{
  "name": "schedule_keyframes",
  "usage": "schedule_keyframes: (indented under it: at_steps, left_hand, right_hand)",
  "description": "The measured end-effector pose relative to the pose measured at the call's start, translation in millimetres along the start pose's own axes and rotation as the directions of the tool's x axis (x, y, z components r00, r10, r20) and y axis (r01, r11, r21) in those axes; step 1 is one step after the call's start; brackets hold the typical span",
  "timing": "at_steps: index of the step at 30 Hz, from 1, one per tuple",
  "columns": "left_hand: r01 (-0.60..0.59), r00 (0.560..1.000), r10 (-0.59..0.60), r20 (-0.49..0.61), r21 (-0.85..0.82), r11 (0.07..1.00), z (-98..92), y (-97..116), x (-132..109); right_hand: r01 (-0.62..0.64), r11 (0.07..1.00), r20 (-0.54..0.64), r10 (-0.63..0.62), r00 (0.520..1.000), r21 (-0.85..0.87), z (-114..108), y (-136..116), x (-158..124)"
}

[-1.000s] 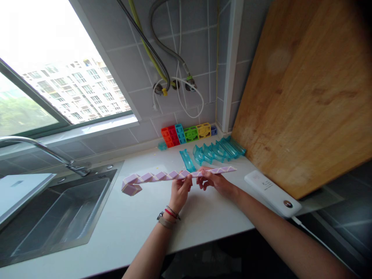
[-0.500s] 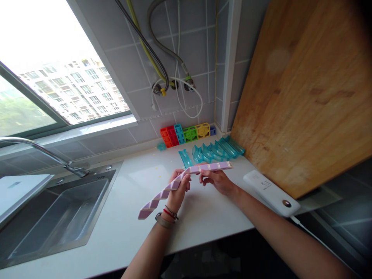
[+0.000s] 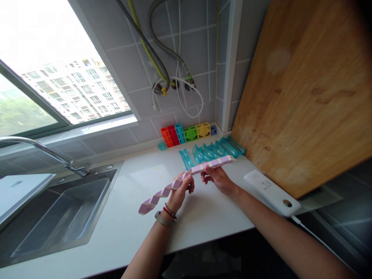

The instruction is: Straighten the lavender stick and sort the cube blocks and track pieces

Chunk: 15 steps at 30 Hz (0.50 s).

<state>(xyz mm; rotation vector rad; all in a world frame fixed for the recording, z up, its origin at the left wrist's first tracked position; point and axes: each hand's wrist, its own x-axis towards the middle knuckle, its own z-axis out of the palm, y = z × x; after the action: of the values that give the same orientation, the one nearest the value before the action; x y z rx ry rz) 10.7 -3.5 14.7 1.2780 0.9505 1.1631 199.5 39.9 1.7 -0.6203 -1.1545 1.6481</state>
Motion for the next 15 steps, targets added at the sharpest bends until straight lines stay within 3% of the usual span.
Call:
schedule_keyframes:
  at_steps: [6,11,15]
  left_hand:
    - [-0.127,0.985,0.105,0.138,0.162,0.978,0.9,6,-3]
    - [-0.139,0.977,0.114,0.179,0.134,0.981,-3.7,1,-3]
    - [-0.134,0.981,0.116,0.155,0.114,0.984,-5.7,-5,-2]
  right_hand:
    - [-0.088,0.984,-0.079,0.102,0.992,0.155,-2,1,4]
    - [-0.339,0.915,0.079,0.33,0.941,0.217,-2,-3,4]
    - [-0.371,0.903,0.176,0.338,0.925,0.218,-3,-4,0]
